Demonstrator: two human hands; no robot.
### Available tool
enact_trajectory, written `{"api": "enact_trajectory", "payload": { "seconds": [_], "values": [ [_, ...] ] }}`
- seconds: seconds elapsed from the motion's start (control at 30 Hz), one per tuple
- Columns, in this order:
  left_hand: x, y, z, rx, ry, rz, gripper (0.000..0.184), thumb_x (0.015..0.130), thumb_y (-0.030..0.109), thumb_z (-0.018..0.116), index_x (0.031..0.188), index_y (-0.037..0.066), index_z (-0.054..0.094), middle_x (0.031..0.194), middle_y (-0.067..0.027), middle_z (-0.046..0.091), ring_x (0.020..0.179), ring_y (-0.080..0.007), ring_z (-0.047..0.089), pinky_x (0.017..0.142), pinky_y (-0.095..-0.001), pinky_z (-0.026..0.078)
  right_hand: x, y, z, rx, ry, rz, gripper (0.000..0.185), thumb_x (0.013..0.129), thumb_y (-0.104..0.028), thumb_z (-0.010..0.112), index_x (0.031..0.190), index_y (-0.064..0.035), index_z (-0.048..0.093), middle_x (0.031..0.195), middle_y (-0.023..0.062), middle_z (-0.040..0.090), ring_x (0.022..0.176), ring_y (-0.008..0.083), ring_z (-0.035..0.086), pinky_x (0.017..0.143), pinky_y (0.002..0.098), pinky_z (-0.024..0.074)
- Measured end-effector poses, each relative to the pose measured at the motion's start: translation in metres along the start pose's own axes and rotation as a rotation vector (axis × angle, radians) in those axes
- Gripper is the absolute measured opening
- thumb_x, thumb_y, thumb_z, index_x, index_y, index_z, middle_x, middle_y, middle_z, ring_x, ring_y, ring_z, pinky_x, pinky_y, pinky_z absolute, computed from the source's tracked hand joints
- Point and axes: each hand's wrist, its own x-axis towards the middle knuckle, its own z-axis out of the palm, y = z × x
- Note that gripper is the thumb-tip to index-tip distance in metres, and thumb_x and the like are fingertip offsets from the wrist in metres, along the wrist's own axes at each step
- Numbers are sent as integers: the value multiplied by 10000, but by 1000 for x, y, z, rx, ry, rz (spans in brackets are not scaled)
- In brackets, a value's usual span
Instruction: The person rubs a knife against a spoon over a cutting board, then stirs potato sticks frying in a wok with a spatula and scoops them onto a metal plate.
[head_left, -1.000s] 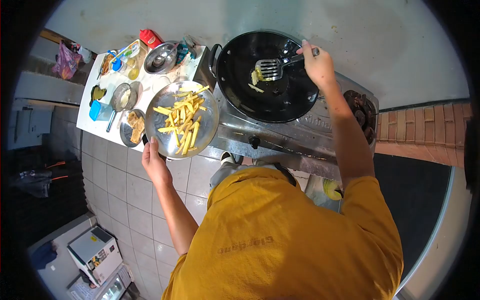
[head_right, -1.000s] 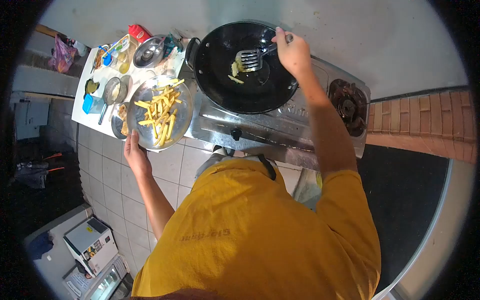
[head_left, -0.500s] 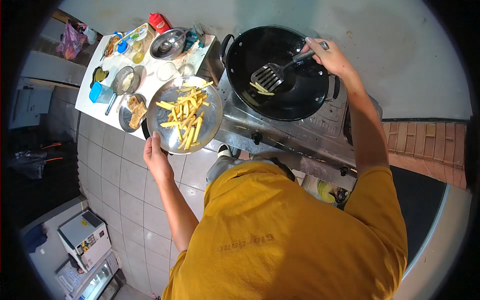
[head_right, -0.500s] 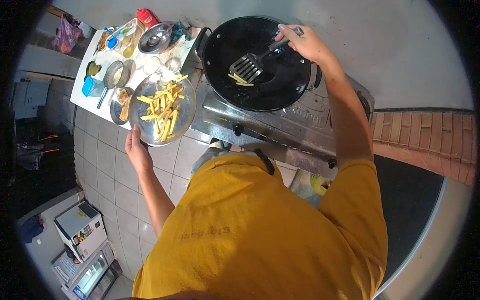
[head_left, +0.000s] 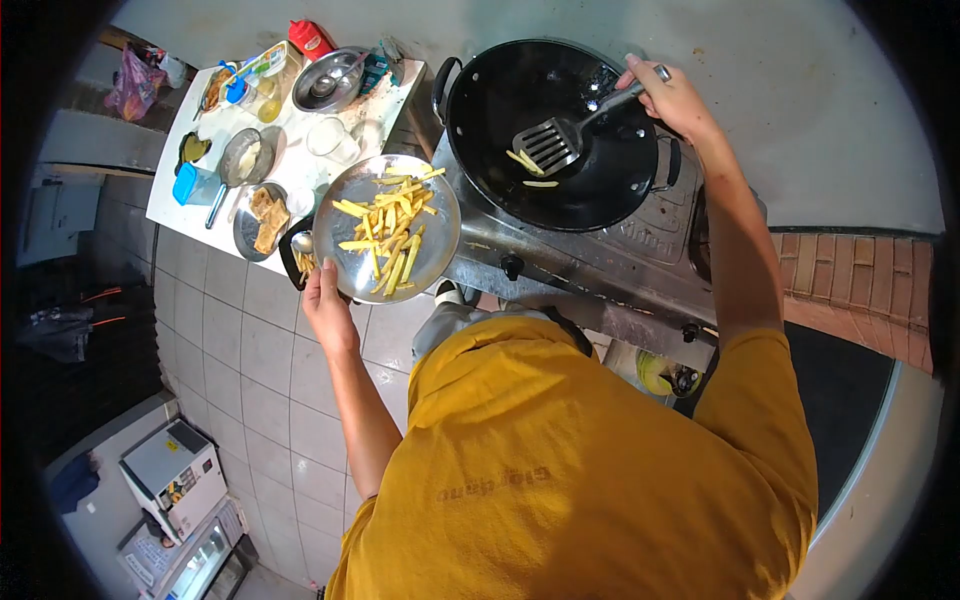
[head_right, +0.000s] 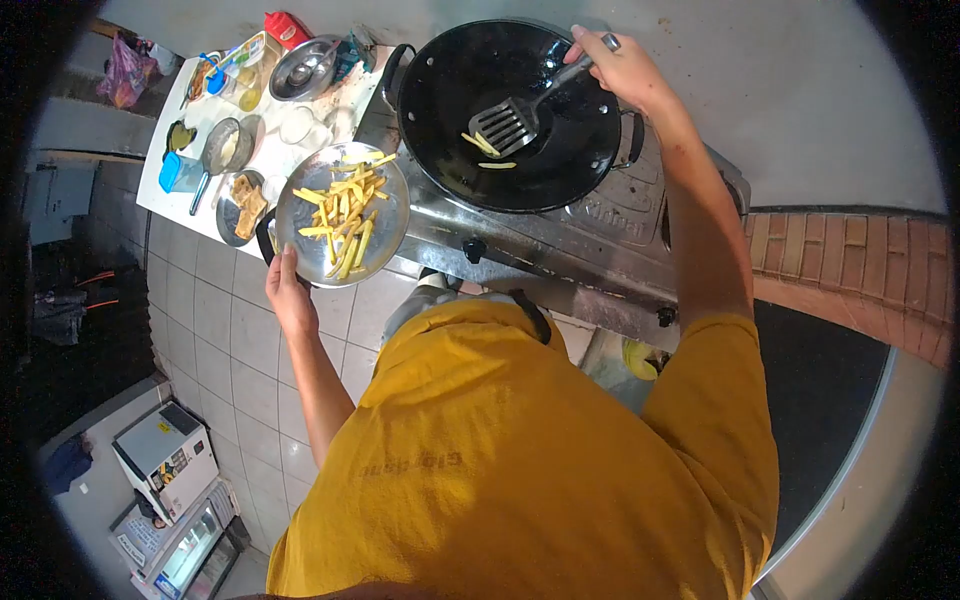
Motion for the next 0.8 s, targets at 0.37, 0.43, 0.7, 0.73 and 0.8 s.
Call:
{"api": "enact_trajectory", "payload": {
  "seconds": [0.37,0.43,0.7,0.73,0.8],
  "values": [
    [0,-8,-5,34,-14,-6,216,983,243,547,910,58,631,799,38,594,673,-24,511,579,-200,416,9,-12,-15,-347,-118,-188,491,966,-486,482,807,-57,660,556,-41,406,529,67,373,512,242,305],
    [-2,-7,-1,27,-7,-14,219,983,244,548,914,54,632,805,36,598,681,-27,517,589,-200,421,22,-11,-11,-307,-232,-204,489,957,-499,494,809,-63,659,550,-38,400,530,73,376,518,241,309],
    [-9,-20,6,-2,-17,-70,238,988,247,543,948,30,633,848,18,617,723,-48,546,631,-215,450,68,-11,-1,-221,-395,-6,472,967,-480,503,801,-57,630,521,-47,340,477,64,320,461,243,264],
    [-11,-24,7,-4,-19,-88,239,989,248,541,949,31,632,846,17,614,720,-47,541,629,-217,448,70,-6,-1,-143,-447,20,472,970,-477,503,801,-53,622,515,-51,326,463,58,300,447,241,247],
    [-15,-33,6,10,-26,-105,236,991,250,535,939,40,629,827,21,603,702,-47,529,625,-216,445,69,1,1,-117,-435,20,473,969,-475,506,803,-47,618,510,-53,320,453,54,287,440,237,234]
  ]
}}
